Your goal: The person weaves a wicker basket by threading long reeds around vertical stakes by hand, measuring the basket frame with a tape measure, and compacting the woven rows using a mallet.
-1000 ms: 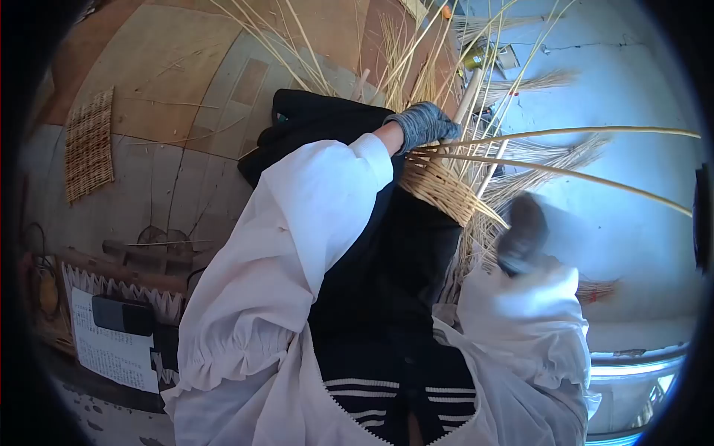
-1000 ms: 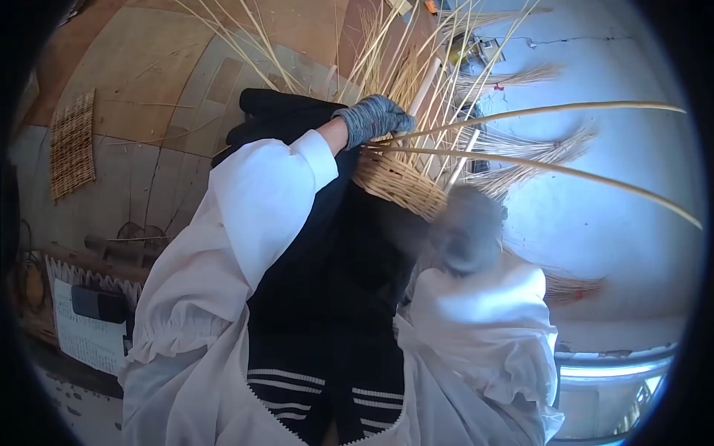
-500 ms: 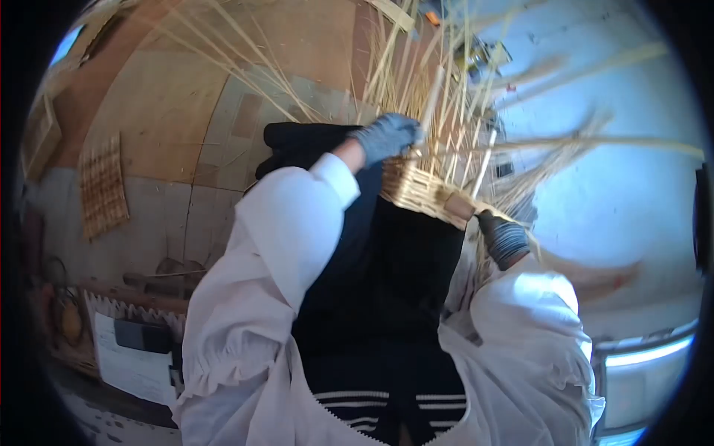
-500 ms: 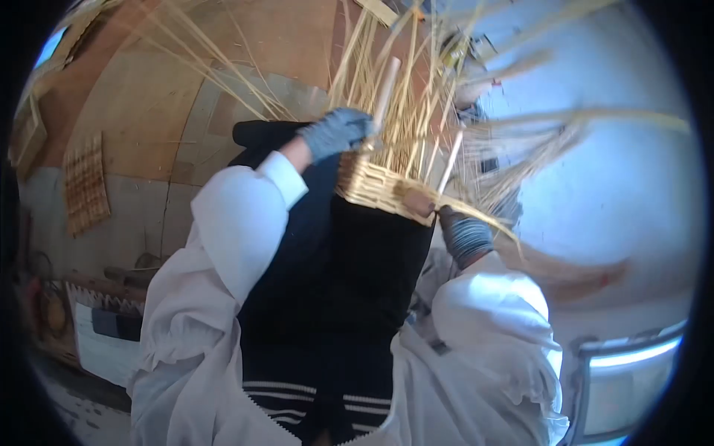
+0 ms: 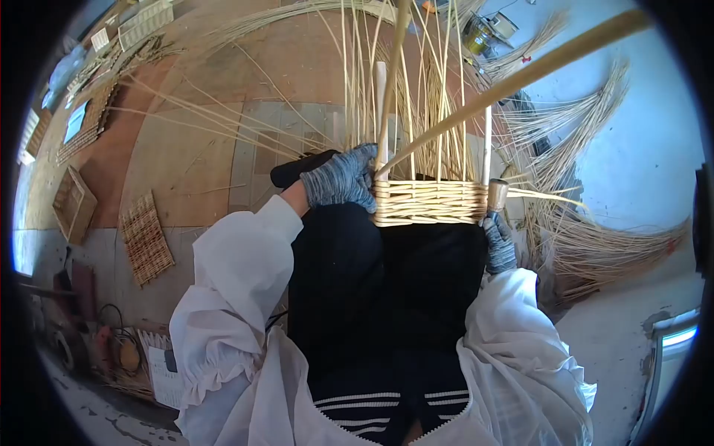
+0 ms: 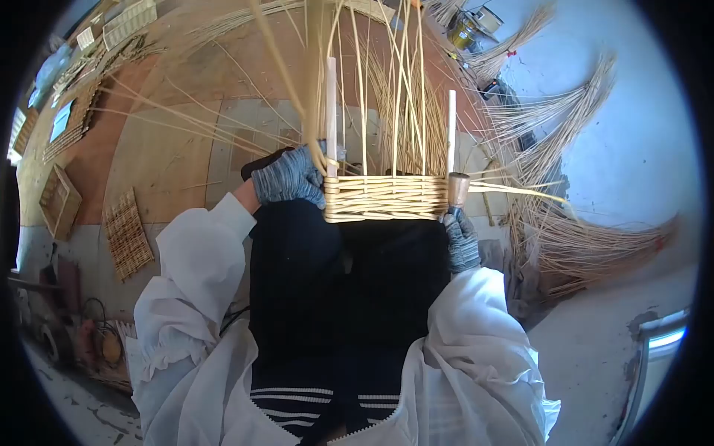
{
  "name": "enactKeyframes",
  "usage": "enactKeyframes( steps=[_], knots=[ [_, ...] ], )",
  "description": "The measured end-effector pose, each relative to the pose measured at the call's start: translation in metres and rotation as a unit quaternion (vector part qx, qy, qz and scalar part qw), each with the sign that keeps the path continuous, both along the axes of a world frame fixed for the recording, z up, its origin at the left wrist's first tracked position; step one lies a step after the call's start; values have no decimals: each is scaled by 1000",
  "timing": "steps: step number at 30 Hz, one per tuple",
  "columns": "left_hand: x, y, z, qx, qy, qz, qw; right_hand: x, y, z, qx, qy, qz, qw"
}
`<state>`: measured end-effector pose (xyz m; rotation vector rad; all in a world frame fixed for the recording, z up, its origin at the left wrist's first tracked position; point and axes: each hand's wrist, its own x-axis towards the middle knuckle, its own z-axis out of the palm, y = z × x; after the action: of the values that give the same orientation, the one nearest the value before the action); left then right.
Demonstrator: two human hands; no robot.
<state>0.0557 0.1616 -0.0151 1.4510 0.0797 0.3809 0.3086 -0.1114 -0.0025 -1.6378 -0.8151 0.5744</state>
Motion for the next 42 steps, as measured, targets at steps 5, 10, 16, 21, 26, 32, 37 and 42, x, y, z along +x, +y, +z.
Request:
enactKeyframes(
  steps=[5,10,16,21,26,32,37,42],
  knots=[
    [2,4,-11,17,-5,-32,999,6,0,-4,-65,-180,-60,980],
    [7,-16,-3,161,42,136,977,-76,-1,73,-63,-466,8,883],
    [-8,-14,-9,205,50,184,960,-55,37,56,-288,-552,77,779],
    [-16,-14,-5,186,76,184,962,-105,16,116,338,-90,57,935],
    [-16,-15,-10,169,54,233,956,-67,30,-5,-217,-378,69,898],
    [-42,-70,2,402,159,286,855,-38,14,53,-124,-384,113,908],
    [-35,-72,-20,424,111,334,835,-29,104,148,-81,-59,206,974],
    [4,-99,-7,297,6,539,789,8,209,177,-69,-31,280,957]
  ],
)
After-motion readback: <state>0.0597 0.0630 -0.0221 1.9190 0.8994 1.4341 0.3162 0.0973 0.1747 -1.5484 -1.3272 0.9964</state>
